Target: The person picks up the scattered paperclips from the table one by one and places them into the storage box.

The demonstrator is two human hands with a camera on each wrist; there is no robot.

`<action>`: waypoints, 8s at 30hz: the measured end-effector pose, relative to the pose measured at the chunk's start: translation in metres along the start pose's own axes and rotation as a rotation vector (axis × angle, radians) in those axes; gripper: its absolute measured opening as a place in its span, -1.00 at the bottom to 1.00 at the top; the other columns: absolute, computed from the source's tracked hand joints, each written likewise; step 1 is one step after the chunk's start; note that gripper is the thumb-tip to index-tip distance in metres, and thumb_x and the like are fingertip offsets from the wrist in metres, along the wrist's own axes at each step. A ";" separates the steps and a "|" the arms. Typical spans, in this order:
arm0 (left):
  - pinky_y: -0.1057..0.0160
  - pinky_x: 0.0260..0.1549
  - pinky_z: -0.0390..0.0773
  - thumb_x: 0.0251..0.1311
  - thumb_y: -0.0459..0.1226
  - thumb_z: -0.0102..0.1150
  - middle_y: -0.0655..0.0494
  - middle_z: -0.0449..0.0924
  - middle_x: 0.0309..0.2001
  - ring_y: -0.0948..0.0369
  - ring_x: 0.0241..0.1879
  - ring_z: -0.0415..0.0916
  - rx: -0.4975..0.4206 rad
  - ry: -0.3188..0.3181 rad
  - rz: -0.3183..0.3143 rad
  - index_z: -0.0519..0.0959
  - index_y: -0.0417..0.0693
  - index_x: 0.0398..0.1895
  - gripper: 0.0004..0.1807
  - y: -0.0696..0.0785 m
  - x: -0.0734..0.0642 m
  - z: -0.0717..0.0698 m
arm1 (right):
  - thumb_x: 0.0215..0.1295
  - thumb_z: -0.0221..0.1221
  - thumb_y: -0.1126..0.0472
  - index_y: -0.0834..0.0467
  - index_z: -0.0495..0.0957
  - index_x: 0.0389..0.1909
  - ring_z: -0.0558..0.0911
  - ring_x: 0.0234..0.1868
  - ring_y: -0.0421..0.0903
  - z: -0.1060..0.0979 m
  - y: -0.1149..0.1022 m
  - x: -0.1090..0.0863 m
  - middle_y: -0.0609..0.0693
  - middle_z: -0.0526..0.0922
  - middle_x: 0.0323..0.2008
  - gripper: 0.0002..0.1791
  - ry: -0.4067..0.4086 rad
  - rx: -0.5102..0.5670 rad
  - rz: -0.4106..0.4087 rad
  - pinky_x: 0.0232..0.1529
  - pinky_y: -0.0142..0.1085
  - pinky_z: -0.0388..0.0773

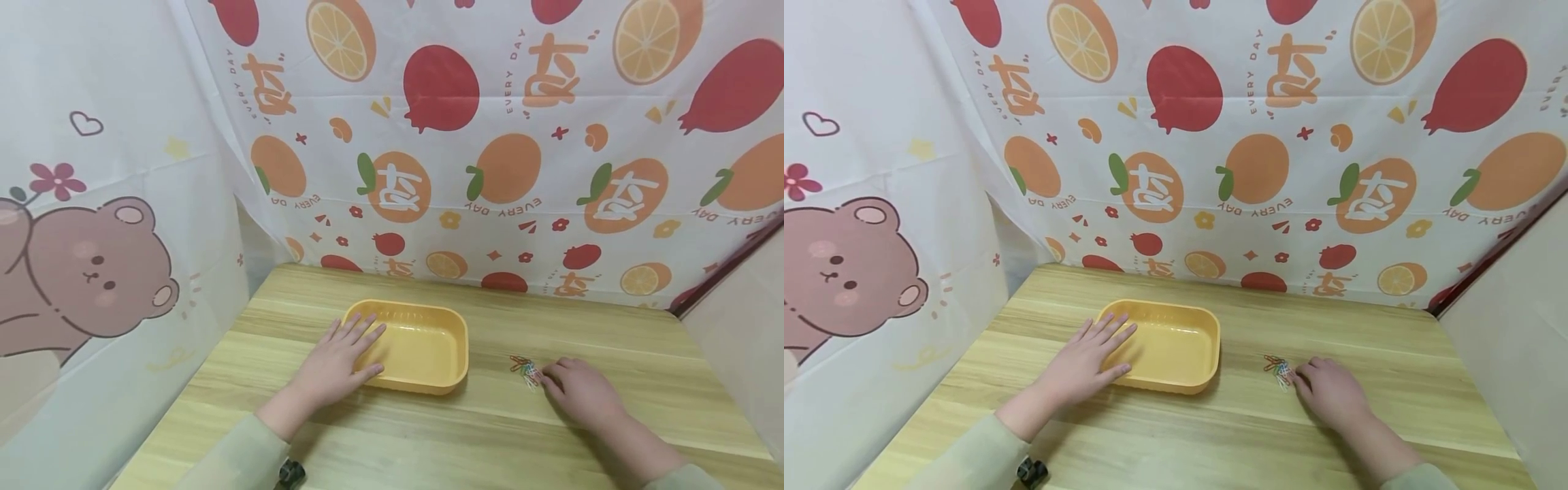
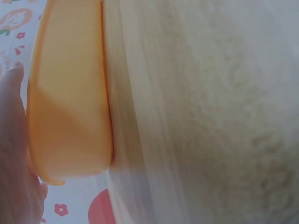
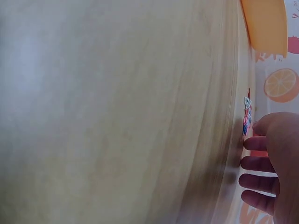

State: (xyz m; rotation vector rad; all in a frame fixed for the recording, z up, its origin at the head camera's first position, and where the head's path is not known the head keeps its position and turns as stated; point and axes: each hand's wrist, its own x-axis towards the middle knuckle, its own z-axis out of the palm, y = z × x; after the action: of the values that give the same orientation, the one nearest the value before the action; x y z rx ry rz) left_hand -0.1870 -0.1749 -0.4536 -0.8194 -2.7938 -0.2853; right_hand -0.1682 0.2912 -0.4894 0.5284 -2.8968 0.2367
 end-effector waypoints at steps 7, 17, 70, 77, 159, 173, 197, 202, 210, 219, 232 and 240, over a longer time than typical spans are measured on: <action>-0.20 0.46 -0.05 0.34 0.19 0.06 0.03 0.07 0.54 -0.07 0.51 0.00 0.004 0.001 0.012 0.15 0.18 0.56 -0.21 -0.001 0.002 0.002 | 0.30 0.29 0.02 0.07 0.72 -0.24 0.66 -0.20 0.00 0.001 0.001 0.001 -0.10 0.68 -0.29 -0.80 0.009 -0.008 0.004 -0.08 0.02 0.63; -0.18 0.46 -0.08 0.33 0.21 0.05 0.05 0.07 0.55 -0.06 0.51 -0.01 -0.001 -0.012 0.011 0.17 0.18 0.55 -0.21 -0.001 0.005 0.004 | 0.28 0.31 0.02 0.05 0.72 -0.28 0.66 -0.20 0.02 0.002 -0.001 0.003 -0.09 0.69 -0.29 -0.82 0.003 0.009 0.013 -0.08 0.03 0.62; -0.16 0.46 -0.02 0.35 0.27 -0.06 0.02 0.02 0.56 -0.06 0.51 -0.01 0.022 -0.025 0.033 0.16 0.17 0.55 -0.21 -0.005 0.006 0.005 | 0.23 0.36 0.14 0.07 0.78 -0.28 0.65 -0.31 -0.10 -0.001 0.005 0.004 -0.18 0.68 -0.37 -0.89 0.028 0.092 0.066 -0.22 -0.05 0.66; -0.16 0.46 -0.02 0.34 0.20 0.04 0.02 0.03 0.56 -0.05 0.51 -0.01 0.003 -0.025 0.029 0.17 0.16 0.55 -0.22 -0.004 0.006 0.005 | 0.23 0.36 0.16 0.07 0.78 -0.25 0.67 -0.26 -0.05 -0.001 0.007 0.002 -0.12 0.71 -0.31 -0.88 0.037 0.109 0.068 -0.17 -0.03 0.67; -0.13 0.47 -0.05 0.38 0.24 -0.07 0.02 0.07 0.54 -0.03 0.51 0.00 0.007 -0.030 0.012 0.13 0.19 0.56 -0.23 -0.006 0.005 0.007 | 0.34 0.27 0.00 0.00 0.76 -0.07 0.60 -0.21 -0.11 -0.016 -0.092 0.091 -0.06 0.73 -0.11 -0.74 -0.019 0.825 0.357 -0.25 -0.29 0.60; -0.15 0.46 -0.01 0.38 0.23 -0.06 0.01 0.08 0.54 -0.04 0.51 0.00 0.002 -0.044 0.006 0.14 0.20 0.56 -0.24 -0.004 0.005 0.005 | 0.33 0.27 0.00 0.11 0.75 -0.06 0.58 -0.22 -0.12 -0.016 -0.138 0.119 -0.02 0.72 -0.14 -0.69 -0.042 0.936 0.368 -0.26 -0.30 0.58; -0.11 0.48 -0.05 0.39 0.26 -0.14 0.04 0.06 0.55 -0.01 0.52 -0.01 0.015 -0.049 0.004 0.14 0.21 0.56 -0.24 -0.004 0.004 0.008 | 0.30 0.31 0.11 0.04 0.80 -0.27 0.55 -0.37 -0.19 0.001 -0.172 0.144 -0.21 0.69 -0.40 -0.86 -0.086 0.485 -0.051 -0.30 -0.25 0.56; -0.10 0.48 -0.07 0.39 0.24 -0.10 0.05 0.06 0.55 0.00 0.52 -0.02 0.007 -0.055 0.001 0.15 0.21 0.56 -0.25 -0.003 0.003 0.007 | 0.29 0.32 0.10 0.02 0.80 -0.35 0.64 -0.32 -0.23 0.008 -0.180 0.150 -0.23 0.73 -0.41 -0.88 -0.170 0.332 -0.115 -0.17 -0.26 0.62; -0.12 0.47 -0.03 0.39 0.21 -0.06 0.06 0.07 0.54 0.00 0.52 -0.01 0.005 -0.050 0.003 0.16 0.21 0.55 -0.26 -0.002 0.004 0.006 | 0.27 0.33 0.09 0.05 0.76 -0.50 0.61 -0.42 -0.19 0.010 -0.192 0.152 -0.21 0.68 -0.52 -0.81 -0.244 0.193 -0.137 -0.26 -0.23 0.60; -0.12 0.47 -0.03 0.38 0.23 -0.07 0.05 0.09 0.54 0.00 0.52 0.00 0.004 -0.044 0.006 0.17 0.21 0.55 -0.26 -0.004 0.004 0.008 | 0.28 0.31 0.10 0.03 0.67 -0.57 0.45 -0.53 -0.20 0.013 -0.199 0.152 -0.19 0.58 -0.58 -0.77 -0.243 0.109 -0.136 -0.41 -0.26 0.51; -0.10 0.48 -0.06 0.37 0.20 -0.01 0.09 0.05 0.55 0.01 0.52 -0.01 0.004 -0.038 -0.001 0.16 0.21 0.55 -0.25 -0.005 0.005 0.010 | 0.27 0.31 0.00 -0.02 0.66 -0.61 0.44 -0.56 -0.22 0.020 -0.201 0.151 -0.21 0.53 -0.63 -0.72 -0.254 0.065 -0.152 -0.46 -0.27 0.49; -0.09 0.49 -0.08 0.37 0.21 -0.01 0.07 0.06 0.55 0.00 0.52 -0.01 0.003 -0.036 -0.005 0.17 0.20 0.55 -0.25 -0.005 0.005 0.010 | 0.26 0.32 0.03 0.00 0.72 -0.54 0.55 -0.47 -0.19 0.020 -0.198 0.152 -0.19 0.63 -0.54 -0.78 -0.257 0.093 -0.151 -0.36 -0.24 0.56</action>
State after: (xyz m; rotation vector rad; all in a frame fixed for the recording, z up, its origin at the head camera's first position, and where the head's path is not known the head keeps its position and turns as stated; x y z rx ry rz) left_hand -0.1952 -0.1736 -0.4628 -0.8250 -2.8295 -0.2696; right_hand -0.2390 0.0541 -0.4525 0.8476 -3.0824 0.3028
